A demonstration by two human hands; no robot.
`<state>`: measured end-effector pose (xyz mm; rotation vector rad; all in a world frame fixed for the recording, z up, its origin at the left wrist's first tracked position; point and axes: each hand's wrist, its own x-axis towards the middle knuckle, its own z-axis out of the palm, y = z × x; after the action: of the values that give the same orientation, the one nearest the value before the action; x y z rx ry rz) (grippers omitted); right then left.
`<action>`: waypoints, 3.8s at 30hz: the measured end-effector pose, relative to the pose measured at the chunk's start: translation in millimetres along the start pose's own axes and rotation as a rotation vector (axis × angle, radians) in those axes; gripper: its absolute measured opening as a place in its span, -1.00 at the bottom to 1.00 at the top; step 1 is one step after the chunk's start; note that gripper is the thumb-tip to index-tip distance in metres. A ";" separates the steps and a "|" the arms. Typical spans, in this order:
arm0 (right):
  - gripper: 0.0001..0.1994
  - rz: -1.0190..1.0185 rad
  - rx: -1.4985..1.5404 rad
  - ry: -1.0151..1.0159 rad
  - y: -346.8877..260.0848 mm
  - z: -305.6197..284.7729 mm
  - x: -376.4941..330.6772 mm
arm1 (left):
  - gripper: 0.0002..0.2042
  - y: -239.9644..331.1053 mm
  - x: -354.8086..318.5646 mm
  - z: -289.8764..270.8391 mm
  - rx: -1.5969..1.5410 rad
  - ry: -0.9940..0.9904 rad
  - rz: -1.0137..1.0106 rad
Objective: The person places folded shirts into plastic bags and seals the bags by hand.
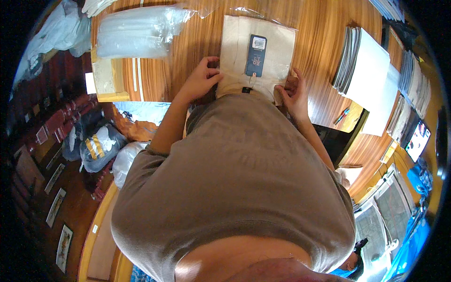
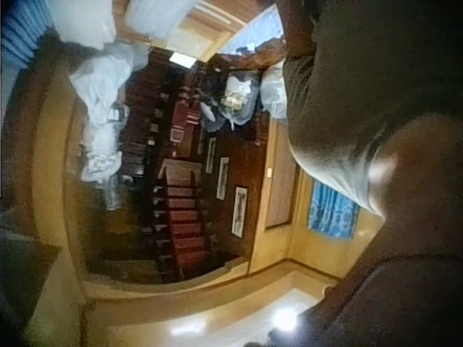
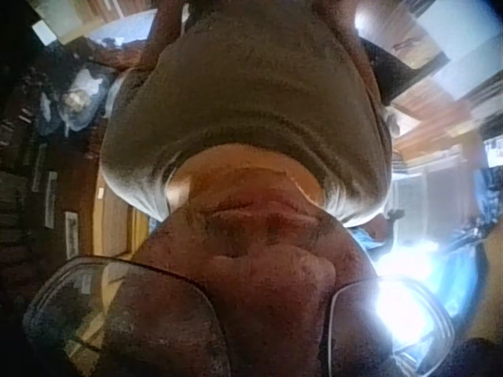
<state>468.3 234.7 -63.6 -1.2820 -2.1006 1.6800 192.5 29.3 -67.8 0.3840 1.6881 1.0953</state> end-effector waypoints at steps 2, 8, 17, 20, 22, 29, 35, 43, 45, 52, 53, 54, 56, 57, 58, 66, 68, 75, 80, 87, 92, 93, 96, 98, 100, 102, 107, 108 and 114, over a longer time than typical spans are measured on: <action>-0.18 -0.014 0.045 -0.007 5.3 -1.1 -0.7 | -0.67 6.3 -10.2 -2.6 0.168 0.046 0.001; -0.18 -0.031 0.083 0.016 20.6 5.9 -4.9 | -0.71 -15.2 -17.8 3.1 -0.066 0.005 -0.085; -0.39 -0.053 0.105 -0.065 3.2 -7.0 5.8 | -0.81 2.2 -7.7 -4.3 0.511 0.150 0.190; -0.57 -0.082 -0.088 -0.059 14.0 -12.2 15.6 | -0.83 17.7 15.5 -13.4 0.824 0.229 0.787; -0.68 -0.165 -0.242 -0.052 8.8 -17.1 16.3 | -0.85 16.4 21.6 -16.4 0.827 0.151 0.958; -0.85 -0.267 -0.342 -0.147 5.4 -22.3 -32.5 | -0.85 -7.8 -31.4 -35.5 0.718 -0.380 0.520; -0.83 0.158 -0.091 -0.204 12.5 -13.1 -61.3 | -0.71 30.1 -37.7 -19.7 0.739 -0.399 0.296; -0.74 0.080 0.558 0.475 -7.6 19.3 -5.3 | -0.66 56.4 47.3 104.1 1.073 -0.167 0.881; -0.72 0.273 0.448 0.151 -12.9 13.8 4.9 | -0.74 71.0 46.1 108.3 0.942 -0.124 0.870; -0.57 0.290 0.510 0.261 -40.9 78.8 44.0 | -0.76 67.5 -16.4 149.0 1.058 -0.391 1.231; -0.56 0.242 0.517 0.249 -31.2 80.7 44.7 | -0.72 76.3 -27.5 149.2 1.138 -0.522 1.149; -0.54 0.194 0.522 0.229 -12.0 83.1 46.5 | -0.67 73.9 -25.4 143.3 1.006 -0.482 1.253; -0.54 0.133 0.496 0.244 16.6 77.8 45.1 | -0.56 67.5 -8.3 111.9 0.723 -0.417 1.451; -0.55 0.116 0.466 0.259 27.1 73.9 43.4 | -0.31 69.9 -3.9 91.0 0.713 -0.283 1.455; -0.55 0.100 0.436 0.277 33.3 71.1 39.9 | -0.13 65.1 2.3 69.9 0.866 -0.240 1.355; -0.56 -0.097 -0.179 0.430 3.4 69.7 -1.3 | 0.38 -2.5 17.8 46.4 1.105 -0.252 1.024; -0.59 0.074 -0.515 0.455 -9.7 70.5 -4.0 | 0.37 -6.4 15.5 53.8 1.127 -0.221 1.037; -0.59 0.184 0.254 0.285 20.0 68.6 -19.9 | 0.19 -29.2 11.0 73.9 1.057 -0.179 1.053; -0.64 0.261 0.183 0.230 -9.5 58.0 -57.6 | -0.28 -46.1 7.4 79.8 1.253 -0.041 1.275; -0.62 0.450 0.968 0.066 102.1 39.0 -182.0 | -0.56 33.9 -4.8 76.3 0.686 -0.367 1.290; -0.19 0.133 0.212 0.429 63.3 12.5 -165.9 | -0.57 135.2 -3.3 69.5 0.346 -0.593 1.246; -0.19 0.032 0.298 0.454 27.5 1.6 -143.8 | -0.71 152.5 1.0 67.0 0.195 -0.616 1.210; -0.36 -0.376 0.442 0.460 -84.0 -29.1 -85.8 | -0.70 166.3 21.1 70.4 0.003 -0.464 1.091; -0.83 -0.404 0.268 0.462 -86.0 -49.4 -62.6 | -0.68 167.8 51.3 77.6 -0.296 -0.500 1.091; -0.74 -0.286 0.457 0.598 -106.7 -42.1 -31.9 | -0.65 170.2 55.2 86.9 -0.261 -0.117 1.026; -0.71 -0.181 0.593 0.703 -103.3 -30.9 -12.9 | -0.65 169.6 57.9 110.1 -0.254 0.283 1.027; -0.50 0.166 1.283 0.306 -29.2 37.3 -24.8 | -0.44 98.6 52.0 143.4 0.948 0.301 1.123; -0.45 0.378 1.166 -0.119 -3.3 34.5 -43.6 | -0.43 79.7 51.9 154.8 1.022 0.274 1.070; -0.66 0.097 0.017 -0.123 -14.6 -7.5 -110.3 | -0.38 47.2 73.3 152.9 1.273 0.036 1.078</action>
<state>533.6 163.6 -7.8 -1.3279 -2.1175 1.8577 285.1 178.6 -78.9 2.2552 2.0444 0.4944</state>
